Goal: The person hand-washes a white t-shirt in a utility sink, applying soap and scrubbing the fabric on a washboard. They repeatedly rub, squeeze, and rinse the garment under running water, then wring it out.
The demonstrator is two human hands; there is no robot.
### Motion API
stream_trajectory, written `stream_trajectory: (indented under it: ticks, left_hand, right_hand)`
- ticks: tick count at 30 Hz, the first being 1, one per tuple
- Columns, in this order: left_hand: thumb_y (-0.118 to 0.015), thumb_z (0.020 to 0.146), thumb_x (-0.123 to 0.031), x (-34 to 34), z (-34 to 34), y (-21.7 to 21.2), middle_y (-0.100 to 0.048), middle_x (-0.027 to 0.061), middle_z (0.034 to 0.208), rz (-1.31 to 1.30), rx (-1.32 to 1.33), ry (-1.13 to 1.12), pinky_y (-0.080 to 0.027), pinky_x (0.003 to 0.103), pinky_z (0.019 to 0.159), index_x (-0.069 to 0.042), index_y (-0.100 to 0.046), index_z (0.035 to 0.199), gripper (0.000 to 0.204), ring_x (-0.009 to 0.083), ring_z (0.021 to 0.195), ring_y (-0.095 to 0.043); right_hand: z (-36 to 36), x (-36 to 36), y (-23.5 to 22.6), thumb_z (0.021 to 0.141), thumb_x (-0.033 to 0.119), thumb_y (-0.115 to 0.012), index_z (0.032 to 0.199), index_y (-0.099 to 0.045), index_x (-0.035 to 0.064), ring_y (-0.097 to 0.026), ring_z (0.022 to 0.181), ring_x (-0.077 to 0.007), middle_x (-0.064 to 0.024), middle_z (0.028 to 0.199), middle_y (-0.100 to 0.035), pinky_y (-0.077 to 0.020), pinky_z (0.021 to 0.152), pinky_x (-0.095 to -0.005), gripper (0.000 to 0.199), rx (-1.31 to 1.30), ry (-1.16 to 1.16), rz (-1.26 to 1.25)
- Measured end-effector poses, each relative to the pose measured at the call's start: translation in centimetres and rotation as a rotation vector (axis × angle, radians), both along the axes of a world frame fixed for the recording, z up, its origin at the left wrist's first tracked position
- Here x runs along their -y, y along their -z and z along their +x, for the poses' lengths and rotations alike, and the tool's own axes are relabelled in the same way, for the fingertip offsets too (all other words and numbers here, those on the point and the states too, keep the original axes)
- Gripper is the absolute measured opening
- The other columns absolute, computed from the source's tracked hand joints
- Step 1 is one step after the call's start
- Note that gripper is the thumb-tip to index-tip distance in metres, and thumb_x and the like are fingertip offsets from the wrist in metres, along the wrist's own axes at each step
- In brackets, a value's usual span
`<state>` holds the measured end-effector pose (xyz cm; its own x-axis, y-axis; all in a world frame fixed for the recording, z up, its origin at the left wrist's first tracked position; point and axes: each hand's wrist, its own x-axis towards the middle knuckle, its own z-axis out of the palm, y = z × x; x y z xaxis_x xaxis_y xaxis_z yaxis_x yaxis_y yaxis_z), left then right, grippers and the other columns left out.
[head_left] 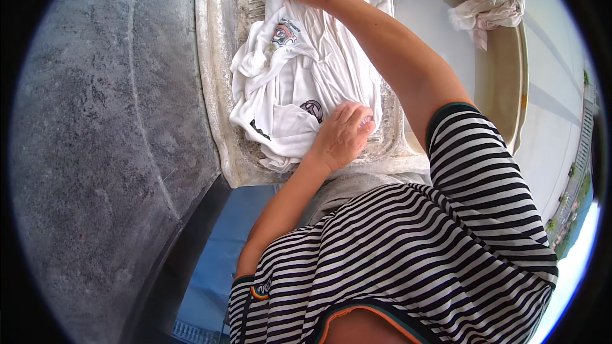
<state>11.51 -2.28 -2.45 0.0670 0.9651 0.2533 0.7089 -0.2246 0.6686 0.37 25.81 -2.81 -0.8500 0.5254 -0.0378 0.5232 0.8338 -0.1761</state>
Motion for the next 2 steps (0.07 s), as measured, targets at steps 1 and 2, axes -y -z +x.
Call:
stream_trajectory:
  ticks: [1,2]
  left_hand:
    - [-0.072,0.075,-0.012,0.41,0.06,0.0,-0.053,0.0071,0.132,-0.012,-0.078,0.03,-0.033,0.041,0.115,-0.017,-0.061,0.114,0.041,0.0267,0.129,-0.046]
    - [-0.073,0.075,-0.013,0.99,0.17,0.05,-0.049,0.0097,0.15,-0.022,-0.155,0.06,-0.028,0.04,0.124,-0.018,-0.059,0.125,0.052,0.0289,0.145,-0.039]
  right_hand:
    - [-0.02,0.73,-1.26,0.092,0.075,-0.05,0.128,-0.058,0.0121,-0.067,0.111,-0.0365,-0.0198,0.118,-0.068,-0.055,0.088,-0.0484,0.073,0.047,-0.022,-0.034]
    - [0.94,1.28,-2.05,0.083,0.046,-0.074,0.128,-0.058,0.0082,-0.067,0.097,-0.0475,-0.0265,0.117,-0.068,-0.0537,0.092,-0.053,0.061,-0.02,-0.153,-0.181]
